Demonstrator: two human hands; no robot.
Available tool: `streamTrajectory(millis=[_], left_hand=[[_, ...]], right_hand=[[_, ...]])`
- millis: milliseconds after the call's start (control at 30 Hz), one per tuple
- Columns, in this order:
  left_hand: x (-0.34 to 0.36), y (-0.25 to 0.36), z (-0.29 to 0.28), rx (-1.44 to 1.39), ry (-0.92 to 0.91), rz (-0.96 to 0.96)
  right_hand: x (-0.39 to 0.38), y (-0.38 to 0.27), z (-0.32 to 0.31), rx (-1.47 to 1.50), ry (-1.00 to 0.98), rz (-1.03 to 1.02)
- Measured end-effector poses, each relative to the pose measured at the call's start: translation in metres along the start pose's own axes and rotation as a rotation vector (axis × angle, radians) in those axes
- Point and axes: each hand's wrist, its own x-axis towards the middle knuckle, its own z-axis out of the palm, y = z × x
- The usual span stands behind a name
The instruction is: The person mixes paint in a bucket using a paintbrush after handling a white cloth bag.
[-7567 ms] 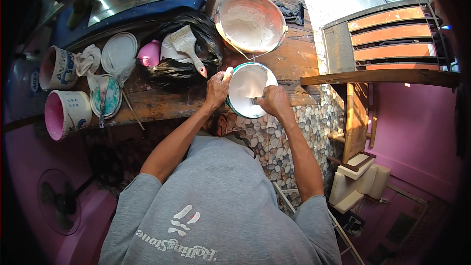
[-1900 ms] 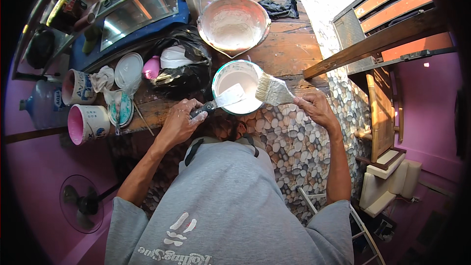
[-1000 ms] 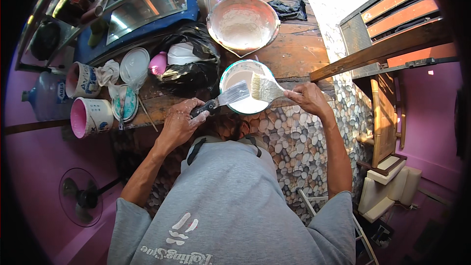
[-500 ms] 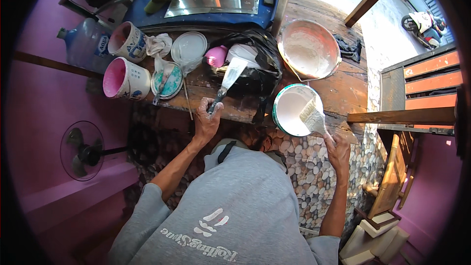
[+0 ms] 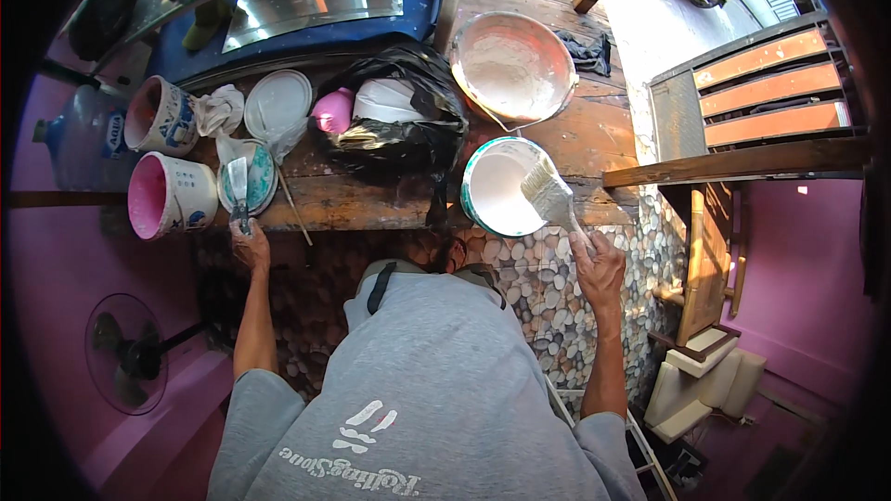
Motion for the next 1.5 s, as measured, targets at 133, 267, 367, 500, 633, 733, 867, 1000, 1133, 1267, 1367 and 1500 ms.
streamTrajectory(millis=[133, 267, 367, 500, 633, 733, 867, 1000, 1133, 1267, 1367, 1500], left_hand=[[0.017, -0.016, 0.015, 0.112, -0.057, 0.110], [0.017, -0.019, 0.023, 0.159, -0.091, 0.069], [0.008, 0.016, 0.005, 0.183, -0.042, 0.093], [-0.022, 0.127, -0.018, -0.549, -0.474, 0.128], [-0.068, 0.251, -0.022, -1.009, -1.127, 0.229], [-0.082, 0.313, 0.004, -0.915, -1.155, 0.485], [-0.082, 0.362, 0.023, -0.850, -1.310, 0.478], [-0.070, 0.380, 0.027, -0.948, -1.713, 0.060], [-0.065, 0.391, 0.032, -0.827, -1.781, -0.011], [-0.065, 0.383, 0.045, -0.815, -1.934, -0.122], [-0.064, 0.380, 0.057, -0.814, -2.068, -0.206], [-0.069, 0.374, 0.069, -0.923, -2.072, -0.200]], right_hand=[[-0.010, -0.022, 0.006, 0.016, 0.187, -0.112], [-0.020, -0.014, 0.036, -0.076, 0.081, 0.004], [-0.026, -0.020, 0.037, 0.015, 0.069, 0.119], [-0.035, -0.015, 0.042, 0.304, -0.010, 0.353], [-0.041, -0.001, 0.046, 0.327, -0.041, 0.388], [-0.034, -0.014, 0.027, 0.382, -0.149, 0.503], [-0.020, -0.011, 0.015, 0.257, -0.168, 0.408], [-0.007, 0.000, 0.000, 0.152, -0.245, 0.351], [-0.004, 0.009, 0.004, 0.106, -0.237, 0.436], [-0.014, 0.005, 0.003, 0.118, -0.250, 0.463], [-0.030, 0.001, -0.002, 0.094, -0.140, 0.535], [-0.045, -0.009, -0.012, 0.113, -0.118, 0.685]])
